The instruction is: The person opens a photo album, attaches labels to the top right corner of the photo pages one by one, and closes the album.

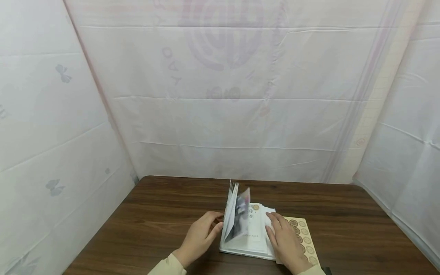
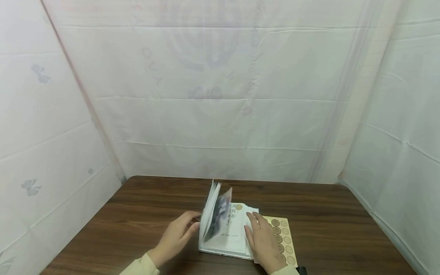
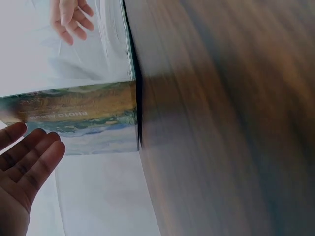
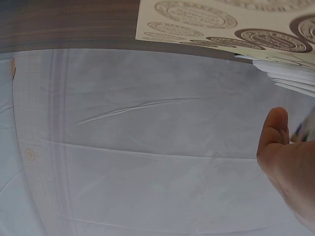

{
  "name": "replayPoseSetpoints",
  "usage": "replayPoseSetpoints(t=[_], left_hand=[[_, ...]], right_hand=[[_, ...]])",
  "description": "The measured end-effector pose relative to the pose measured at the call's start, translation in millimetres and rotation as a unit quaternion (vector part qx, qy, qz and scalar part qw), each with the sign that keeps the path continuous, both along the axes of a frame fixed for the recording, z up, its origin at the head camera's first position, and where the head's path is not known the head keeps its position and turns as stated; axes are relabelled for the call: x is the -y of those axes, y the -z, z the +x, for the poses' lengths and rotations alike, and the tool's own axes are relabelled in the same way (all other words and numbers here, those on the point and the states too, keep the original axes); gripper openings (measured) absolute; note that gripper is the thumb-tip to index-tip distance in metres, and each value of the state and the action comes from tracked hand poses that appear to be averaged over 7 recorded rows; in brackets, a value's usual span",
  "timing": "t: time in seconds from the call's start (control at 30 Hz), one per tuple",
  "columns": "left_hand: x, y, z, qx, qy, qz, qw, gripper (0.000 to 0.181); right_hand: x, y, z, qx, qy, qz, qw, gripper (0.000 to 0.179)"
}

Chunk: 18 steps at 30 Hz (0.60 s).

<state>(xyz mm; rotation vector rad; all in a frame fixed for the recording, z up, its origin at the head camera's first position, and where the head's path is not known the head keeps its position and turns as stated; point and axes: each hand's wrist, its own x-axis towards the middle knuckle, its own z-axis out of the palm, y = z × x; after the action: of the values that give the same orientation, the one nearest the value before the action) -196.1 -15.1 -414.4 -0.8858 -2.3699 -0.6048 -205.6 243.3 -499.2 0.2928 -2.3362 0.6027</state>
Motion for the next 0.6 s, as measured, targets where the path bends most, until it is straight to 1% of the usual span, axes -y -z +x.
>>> replayPoseSetpoints(t=[0.13, 0.37, 0.5, 0.6], left_hand=[[-3.2, 1.0, 1.3, 0.01, 0.001, -0.005, 0.9999, 0.025], [-6.3, 1.8, 4.4, 0.015, -0.006, -0.021, 0.9996, 0.03], [-8.5, 3.0, 6.5, 0.014, -0.001, -0.029, 0.9995, 0.031], [-10.3, 3.9, 7.6, 0.009, 0.004, -0.04, 0.9991, 0.032]], right_hand=[[0.3, 0.5, -0.3, -0.025, -0.002, -0.006, 0.9997, 0.038], [1.4, -1.0, 0.2, -0.034, -0.006, -0.009, 0.9994, 0.037], [1.0, -1.0, 0.1, -0.043, -0.007, -0.011, 0.999, 0.037], [1.1, -1.5, 0.5, -0.041, -0.007, -0.013, 0.9991, 0.037]])
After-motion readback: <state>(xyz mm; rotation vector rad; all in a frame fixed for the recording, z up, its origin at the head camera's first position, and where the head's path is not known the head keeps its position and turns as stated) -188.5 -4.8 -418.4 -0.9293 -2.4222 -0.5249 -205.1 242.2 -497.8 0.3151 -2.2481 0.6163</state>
